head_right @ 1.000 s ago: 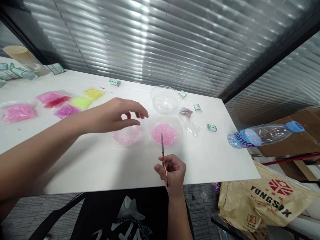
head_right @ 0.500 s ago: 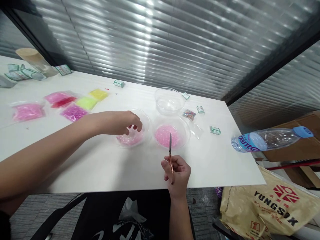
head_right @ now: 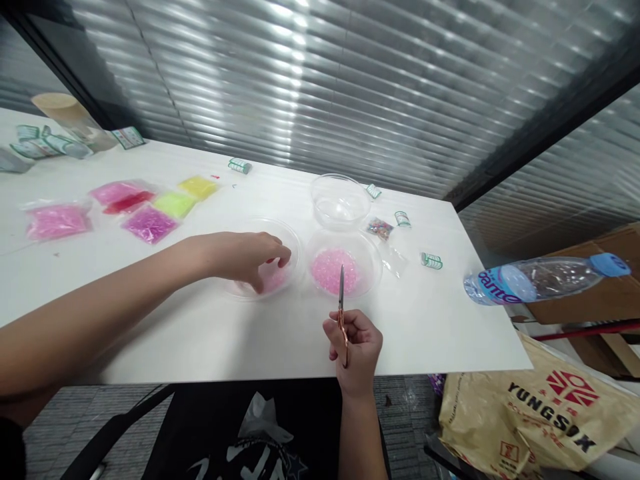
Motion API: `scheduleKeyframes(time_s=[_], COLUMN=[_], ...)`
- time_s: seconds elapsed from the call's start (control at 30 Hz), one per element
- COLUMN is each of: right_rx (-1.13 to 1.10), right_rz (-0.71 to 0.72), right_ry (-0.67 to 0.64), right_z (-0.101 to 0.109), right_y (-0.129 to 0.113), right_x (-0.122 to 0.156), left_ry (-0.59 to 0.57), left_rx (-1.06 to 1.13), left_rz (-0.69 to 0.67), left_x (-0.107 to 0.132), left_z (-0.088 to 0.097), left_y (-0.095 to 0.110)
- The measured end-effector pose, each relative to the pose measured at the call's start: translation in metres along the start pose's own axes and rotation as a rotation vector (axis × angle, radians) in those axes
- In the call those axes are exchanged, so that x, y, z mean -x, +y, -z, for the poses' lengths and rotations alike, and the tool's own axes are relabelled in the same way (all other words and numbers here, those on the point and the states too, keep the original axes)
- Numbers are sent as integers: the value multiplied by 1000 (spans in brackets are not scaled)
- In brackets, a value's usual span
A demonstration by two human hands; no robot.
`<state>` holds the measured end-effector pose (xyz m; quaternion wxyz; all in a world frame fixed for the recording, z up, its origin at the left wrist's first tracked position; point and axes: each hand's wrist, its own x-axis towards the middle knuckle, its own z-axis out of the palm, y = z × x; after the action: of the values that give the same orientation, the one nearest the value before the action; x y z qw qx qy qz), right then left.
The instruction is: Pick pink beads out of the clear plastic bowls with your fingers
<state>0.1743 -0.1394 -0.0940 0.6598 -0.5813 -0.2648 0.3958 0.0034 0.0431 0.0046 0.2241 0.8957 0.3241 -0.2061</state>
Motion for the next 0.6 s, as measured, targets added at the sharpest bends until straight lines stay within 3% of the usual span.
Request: scheduleKeyframes(time_s=[0.27,0.6], right_rx=[-17,-10], right_rz=[0,1], right_ry=[-4,-5], right_z=[2,2], right_y=[1,0], right_x=[0,0], left_ry=[87,144], left_rx=[32,-40], left_rz=[-107,-6], left_x=[-6,-1], left_z=[-5,6], left_y=[7,-9])
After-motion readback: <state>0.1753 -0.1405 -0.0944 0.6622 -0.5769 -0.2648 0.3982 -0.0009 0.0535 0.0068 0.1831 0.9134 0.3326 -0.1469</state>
